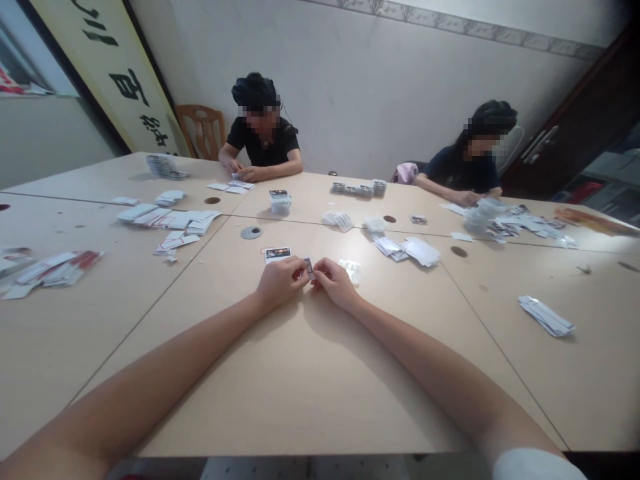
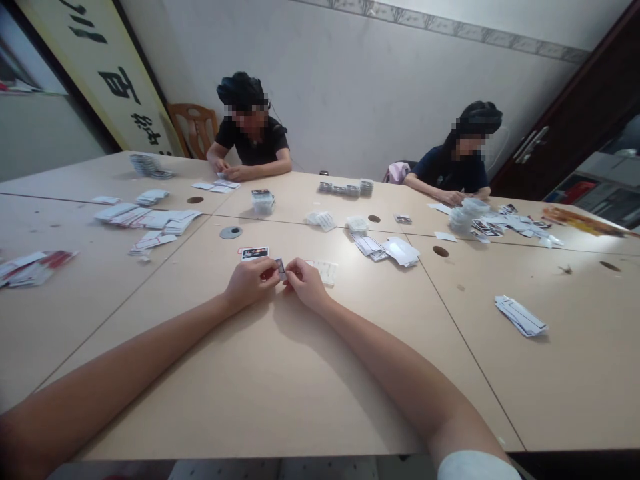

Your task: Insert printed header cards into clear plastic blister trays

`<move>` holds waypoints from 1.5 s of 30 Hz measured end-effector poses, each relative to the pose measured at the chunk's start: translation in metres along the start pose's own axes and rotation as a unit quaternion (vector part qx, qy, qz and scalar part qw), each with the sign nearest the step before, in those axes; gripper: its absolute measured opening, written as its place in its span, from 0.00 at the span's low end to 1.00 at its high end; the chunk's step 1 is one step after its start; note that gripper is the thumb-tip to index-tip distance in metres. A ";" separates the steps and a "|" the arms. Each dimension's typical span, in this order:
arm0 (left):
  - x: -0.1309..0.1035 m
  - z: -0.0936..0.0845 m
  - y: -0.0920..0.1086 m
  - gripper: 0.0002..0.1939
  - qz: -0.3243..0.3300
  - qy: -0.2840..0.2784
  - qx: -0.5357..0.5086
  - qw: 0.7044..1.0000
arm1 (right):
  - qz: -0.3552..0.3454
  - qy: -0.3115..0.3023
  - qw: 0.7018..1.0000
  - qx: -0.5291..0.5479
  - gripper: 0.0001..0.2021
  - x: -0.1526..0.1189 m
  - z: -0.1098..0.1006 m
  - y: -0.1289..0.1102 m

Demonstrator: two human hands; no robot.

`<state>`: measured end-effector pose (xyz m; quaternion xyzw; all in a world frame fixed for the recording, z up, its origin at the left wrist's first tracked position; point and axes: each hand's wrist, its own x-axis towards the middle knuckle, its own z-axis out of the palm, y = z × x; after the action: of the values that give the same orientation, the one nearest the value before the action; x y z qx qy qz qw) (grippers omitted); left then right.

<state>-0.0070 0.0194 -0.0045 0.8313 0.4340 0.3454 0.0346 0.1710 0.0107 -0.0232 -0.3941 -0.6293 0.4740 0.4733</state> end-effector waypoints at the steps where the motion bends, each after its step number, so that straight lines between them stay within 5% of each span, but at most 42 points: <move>1: 0.000 0.000 0.000 0.08 -0.007 -0.003 -0.003 1.000 | 0.001 -0.001 1.000 0.000 0.04 0.000 0.000 0.000; 19: 0.005 -0.001 -0.004 0.15 -0.096 -0.038 -0.019 0.994 | 0.021 0.016 0.999 0.020 0.04 0.000 -0.001 -0.001; 23: 0.005 -0.004 -0.002 0.20 -0.089 -0.037 -0.036 0.995 | 0.016 0.017 1.000 0.017 0.03 0.000 -0.001 -0.002; 39: 0.002 0.002 -0.005 0.15 0.010 -0.076 -0.044 0.996 | 0.011 0.018 0.998 0.053 0.10 0.000 -0.002 -0.001; 45: 0.004 0.001 -0.002 0.14 -0.007 -0.093 -0.003 0.996 | 0.017 0.013 0.997 0.071 0.12 0.000 -0.002 0.000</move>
<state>-0.0067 0.0236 -0.0040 0.8568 0.4334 0.2680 0.0795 0.1730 0.0111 -0.0227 -0.3764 -0.5808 0.5204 0.5001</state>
